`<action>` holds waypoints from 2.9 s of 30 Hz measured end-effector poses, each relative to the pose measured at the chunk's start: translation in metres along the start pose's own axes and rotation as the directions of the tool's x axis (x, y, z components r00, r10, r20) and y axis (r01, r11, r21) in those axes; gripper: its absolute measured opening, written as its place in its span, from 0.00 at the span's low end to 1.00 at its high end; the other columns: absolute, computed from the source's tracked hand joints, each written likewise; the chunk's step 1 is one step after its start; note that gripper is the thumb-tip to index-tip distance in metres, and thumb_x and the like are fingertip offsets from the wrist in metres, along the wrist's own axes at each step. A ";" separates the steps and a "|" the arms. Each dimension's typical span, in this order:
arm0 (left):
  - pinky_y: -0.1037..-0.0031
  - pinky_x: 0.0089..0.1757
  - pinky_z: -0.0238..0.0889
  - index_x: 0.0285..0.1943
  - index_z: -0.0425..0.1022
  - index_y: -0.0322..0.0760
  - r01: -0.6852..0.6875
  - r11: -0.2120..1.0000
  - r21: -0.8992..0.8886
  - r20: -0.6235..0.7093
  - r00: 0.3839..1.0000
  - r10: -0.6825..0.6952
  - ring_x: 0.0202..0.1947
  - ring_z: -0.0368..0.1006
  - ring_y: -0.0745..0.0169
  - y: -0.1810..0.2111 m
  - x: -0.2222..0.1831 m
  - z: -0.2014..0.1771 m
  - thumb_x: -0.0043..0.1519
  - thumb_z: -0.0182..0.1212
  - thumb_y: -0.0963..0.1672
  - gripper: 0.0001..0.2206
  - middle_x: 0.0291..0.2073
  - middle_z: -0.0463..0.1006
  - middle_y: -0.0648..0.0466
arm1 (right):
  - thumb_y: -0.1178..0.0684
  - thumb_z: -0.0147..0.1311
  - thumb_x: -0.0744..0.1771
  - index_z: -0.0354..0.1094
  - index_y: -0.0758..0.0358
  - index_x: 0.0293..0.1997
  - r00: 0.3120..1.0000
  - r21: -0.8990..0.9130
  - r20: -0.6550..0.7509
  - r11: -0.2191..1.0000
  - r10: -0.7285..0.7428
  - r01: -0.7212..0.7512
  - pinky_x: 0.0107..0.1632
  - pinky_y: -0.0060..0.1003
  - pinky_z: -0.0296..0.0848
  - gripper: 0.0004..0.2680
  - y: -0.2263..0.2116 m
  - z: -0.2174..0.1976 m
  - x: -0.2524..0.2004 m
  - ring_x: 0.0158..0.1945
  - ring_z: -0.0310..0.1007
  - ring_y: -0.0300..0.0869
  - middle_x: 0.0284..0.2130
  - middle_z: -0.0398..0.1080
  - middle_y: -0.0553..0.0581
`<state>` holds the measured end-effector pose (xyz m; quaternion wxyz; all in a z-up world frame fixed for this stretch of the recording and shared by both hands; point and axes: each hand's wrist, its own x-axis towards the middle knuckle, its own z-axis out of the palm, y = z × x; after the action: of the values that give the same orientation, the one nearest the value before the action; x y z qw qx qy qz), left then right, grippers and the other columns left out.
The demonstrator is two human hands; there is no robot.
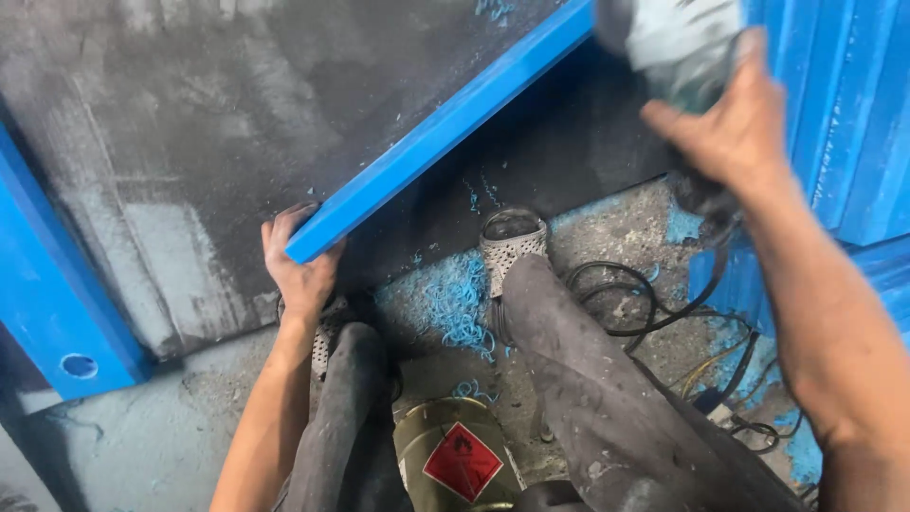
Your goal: Use an angle grinder to smooth the edges and surfaces of blue plastic components on the floor.
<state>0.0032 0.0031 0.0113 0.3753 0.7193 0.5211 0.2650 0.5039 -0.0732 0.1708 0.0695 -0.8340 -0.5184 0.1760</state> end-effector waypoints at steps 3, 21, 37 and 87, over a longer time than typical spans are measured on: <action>0.62 0.54 0.63 0.52 0.78 0.34 0.000 1.000 0.015 -0.006 1.000 0.000 0.52 0.74 0.46 -0.002 0.000 0.001 0.53 0.75 0.43 0.19 0.52 0.81 0.46 | 0.47 0.73 0.65 0.52 0.71 0.64 0.998 0.077 -0.055 0.997 -0.005 0.009 0.58 0.49 0.78 0.30 0.025 -0.011 0.020 0.57 0.80 0.58 0.50 0.76 0.72; 0.62 0.53 0.64 0.52 0.78 0.35 0.026 1.000 0.017 -0.005 1.000 -0.025 0.50 0.73 0.46 -0.003 -0.001 0.002 0.52 0.75 0.43 0.19 0.52 0.81 0.46 | 0.49 0.73 0.64 0.53 0.74 0.57 0.978 0.045 -0.207 0.999 0.025 -0.016 0.53 0.50 0.76 0.27 0.037 0.003 0.014 0.51 0.79 0.61 0.47 0.75 0.73; 0.60 0.49 0.62 0.50 0.78 0.38 -0.028 0.999 -0.018 -0.056 0.998 0.027 0.47 0.73 0.45 0.005 0.005 0.000 0.50 0.77 0.46 0.21 0.48 0.80 0.49 | 0.52 0.69 0.69 0.57 0.73 0.66 0.955 0.091 0.097 0.958 -0.281 0.272 0.65 0.42 0.73 0.24 -0.015 0.022 -0.041 0.57 0.73 0.56 0.56 0.69 0.69; 0.64 0.50 0.59 0.63 0.74 0.44 -0.025 1.000 0.016 -0.033 0.999 0.026 0.51 0.70 0.52 0.000 -0.012 0.008 0.55 0.64 0.43 0.23 0.61 0.77 0.55 | 0.28 0.64 0.60 0.62 0.69 0.60 0.509 -0.404 0.858 0.703 0.069 0.585 0.51 0.51 0.74 0.34 -0.337 0.017 0.050 0.46 0.78 0.61 0.42 0.75 0.72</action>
<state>0.0059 -0.0109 0.0069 0.3575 0.7242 0.5202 0.2777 0.2347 0.1228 0.2444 -0.4502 -0.5213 -0.6414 0.3380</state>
